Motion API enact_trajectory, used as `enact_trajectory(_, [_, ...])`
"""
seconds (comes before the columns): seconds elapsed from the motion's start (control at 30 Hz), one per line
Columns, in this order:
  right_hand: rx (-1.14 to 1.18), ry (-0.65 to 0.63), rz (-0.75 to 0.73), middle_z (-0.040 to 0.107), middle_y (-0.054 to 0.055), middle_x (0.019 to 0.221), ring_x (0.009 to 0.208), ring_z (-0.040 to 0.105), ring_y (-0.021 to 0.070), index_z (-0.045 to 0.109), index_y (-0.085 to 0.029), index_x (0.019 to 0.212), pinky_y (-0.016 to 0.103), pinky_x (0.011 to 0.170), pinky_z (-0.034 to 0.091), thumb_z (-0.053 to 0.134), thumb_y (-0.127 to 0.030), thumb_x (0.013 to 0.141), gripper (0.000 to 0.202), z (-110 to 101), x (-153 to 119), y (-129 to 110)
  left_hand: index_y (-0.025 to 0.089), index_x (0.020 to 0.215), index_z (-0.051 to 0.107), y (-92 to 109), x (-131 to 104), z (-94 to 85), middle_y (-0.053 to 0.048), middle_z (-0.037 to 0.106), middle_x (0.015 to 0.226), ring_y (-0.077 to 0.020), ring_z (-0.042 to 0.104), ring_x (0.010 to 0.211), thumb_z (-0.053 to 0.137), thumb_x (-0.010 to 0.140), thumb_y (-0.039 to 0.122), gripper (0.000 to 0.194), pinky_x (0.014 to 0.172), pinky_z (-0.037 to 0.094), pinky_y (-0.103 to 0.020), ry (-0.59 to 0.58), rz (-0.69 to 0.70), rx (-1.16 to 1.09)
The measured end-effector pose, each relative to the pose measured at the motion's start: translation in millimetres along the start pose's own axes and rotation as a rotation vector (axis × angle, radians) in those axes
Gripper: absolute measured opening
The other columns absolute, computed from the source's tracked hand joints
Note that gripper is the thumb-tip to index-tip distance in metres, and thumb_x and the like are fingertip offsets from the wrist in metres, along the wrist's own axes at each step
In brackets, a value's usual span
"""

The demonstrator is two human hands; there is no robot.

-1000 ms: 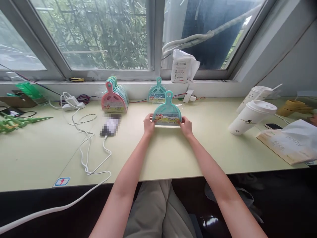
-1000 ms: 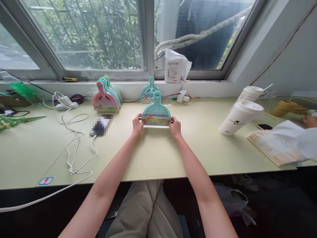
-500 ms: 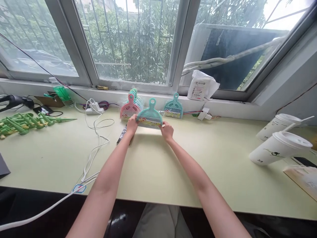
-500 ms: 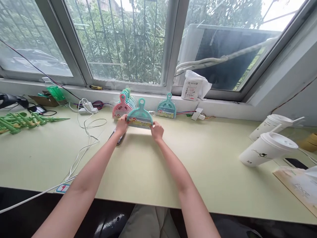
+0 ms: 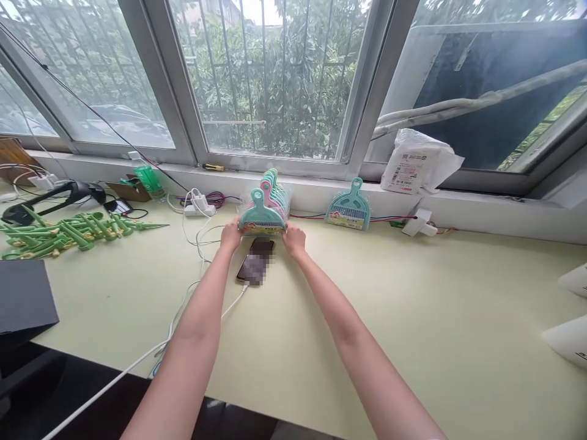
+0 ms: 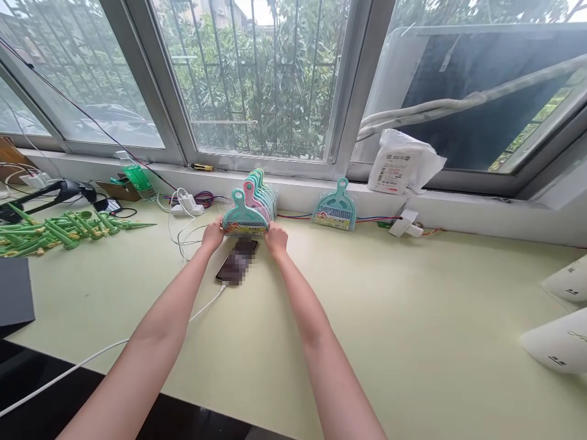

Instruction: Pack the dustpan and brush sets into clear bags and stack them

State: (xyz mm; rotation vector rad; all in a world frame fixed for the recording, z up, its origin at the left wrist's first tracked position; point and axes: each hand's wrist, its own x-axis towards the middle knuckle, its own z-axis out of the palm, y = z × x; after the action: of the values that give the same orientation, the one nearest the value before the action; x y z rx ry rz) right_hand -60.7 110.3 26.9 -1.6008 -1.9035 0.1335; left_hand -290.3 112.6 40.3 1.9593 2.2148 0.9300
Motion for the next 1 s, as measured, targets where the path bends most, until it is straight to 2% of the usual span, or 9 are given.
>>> enact_trajectory(0.13, [-0.007,-0.016,-0.011,0.065,0.009,0.104,0.085,0.063,0.0204,0.055,-0.020,0.109,0.027,0.065,0.041,0.049,-0.032,0.093,0.020,9,-2,4,0.021,0.104,0.058,-9,5,7.6,-0.011,0.070,0.097,-0.0272,0.064,0.087,0.061,0.083,0.027,0.022,0.072,0.042,-0.032,-0.008,-0.029,-0.060])
enact_trajectory(0.27, [0.000,0.075,-0.008,0.054,0.013,0.122,0.089,0.062,0.0198,0.040,-0.019,0.131,0.026,0.063,0.043,0.048,-0.031,0.093,0.040,16,-4,3,0.020,0.102,0.058,-13,10,14.3,-0.010,0.069,0.093,-0.0257,0.064,0.085,0.060,0.084,0.027,0.020,0.074,0.044,-0.033,-0.006,-0.026,-0.121])
enact_trajectory(0.33, [-0.001,0.104,-0.020,0.050,0.014,0.126,0.094,0.060,0.0216,0.034,-0.019,0.135,0.027,0.063,0.046,0.049,-0.030,0.092,0.047,18,-1,3,0.018,0.101,0.058,-14,12,17.4,-0.013,0.066,0.102,-0.0264,0.062,0.095,0.062,0.082,0.025,0.020,0.081,0.044,-0.034,0.043,-0.025,-0.128])
enact_trajectory(0.47, [-0.008,0.093,-0.077,0.048,0.016,0.128,0.103,0.057,0.0247,0.030,-0.018,0.139,0.030,0.067,0.050,0.050,-0.026,0.091,0.053,24,6,3,0.013,0.127,0.044,-11,20,25.3,-0.020,0.051,0.132,-0.0287,0.050,0.122,0.066,0.079,0.019,0.053,0.095,0.041,-0.036,0.151,-0.075,-0.212])
enact_trajectory(0.53, [-0.014,0.085,-0.083,0.046,0.017,0.132,0.107,0.055,0.0261,0.028,-0.017,0.143,0.032,0.071,0.052,0.049,-0.024,0.091,0.057,28,9,3,0.011,0.134,0.036,-7,24,31.2,-0.022,0.055,0.127,-0.0302,0.054,0.117,0.064,0.080,0.020,0.061,0.091,0.043,-0.038,0.080,-0.127,-0.261])
enact_trajectory(0.6, [-0.019,0.083,-0.087,0.043,0.019,0.137,0.114,0.052,0.0279,0.022,-0.015,0.147,0.035,0.078,0.053,0.046,-0.022,0.091,0.061,33,12,4,0.010,0.131,0.039,-2,26,37.8,-0.021,0.062,0.115,-0.0314,0.060,0.107,0.062,0.082,0.021,0.055,0.087,0.044,-0.039,-0.001,-0.161,-0.285])
enact_trajectory(0.7, [-0.013,0.094,-0.116,0.035,0.020,0.147,0.129,0.042,0.0299,0.010,-0.011,0.151,0.041,0.096,0.047,0.038,-0.016,0.091,0.067,39,14,6,0.010,0.124,0.046,6,27,46.1,-0.020,0.065,0.111,-0.0314,0.060,0.106,0.063,0.081,0.019,0.048,0.089,0.043,-0.039,0.000,-0.165,-0.343])
enact_trajectory(0.8, [0.029,0.106,-0.138,0.022,0.019,0.155,0.142,0.024,0.0287,-0.002,-0.009,0.152,0.043,0.108,0.036,0.035,-0.014,0.091,0.072,43,15,9,0.009,0.127,0.044,12,26,49.4,-0.022,0.060,0.121,-0.0307,0.058,0.112,0.065,0.080,0.019,0.052,0.093,0.042,-0.040,0.049,-0.132,-0.445])
enact_trajectory(1.0, [0.079,0.075,-0.167,0.006,0.019,0.159,0.147,0.010,0.0259,-0.021,-0.009,0.148,0.045,0.115,0.026,0.038,-0.028,0.094,0.082,42,11,13,0.010,0.139,0.033,6,27,45.7,-0.022,0.049,0.135,-0.0325,0.050,0.123,0.068,0.078,0.027,0.072,0.104,0.036,-0.045,-0.012,-0.116,-0.622])
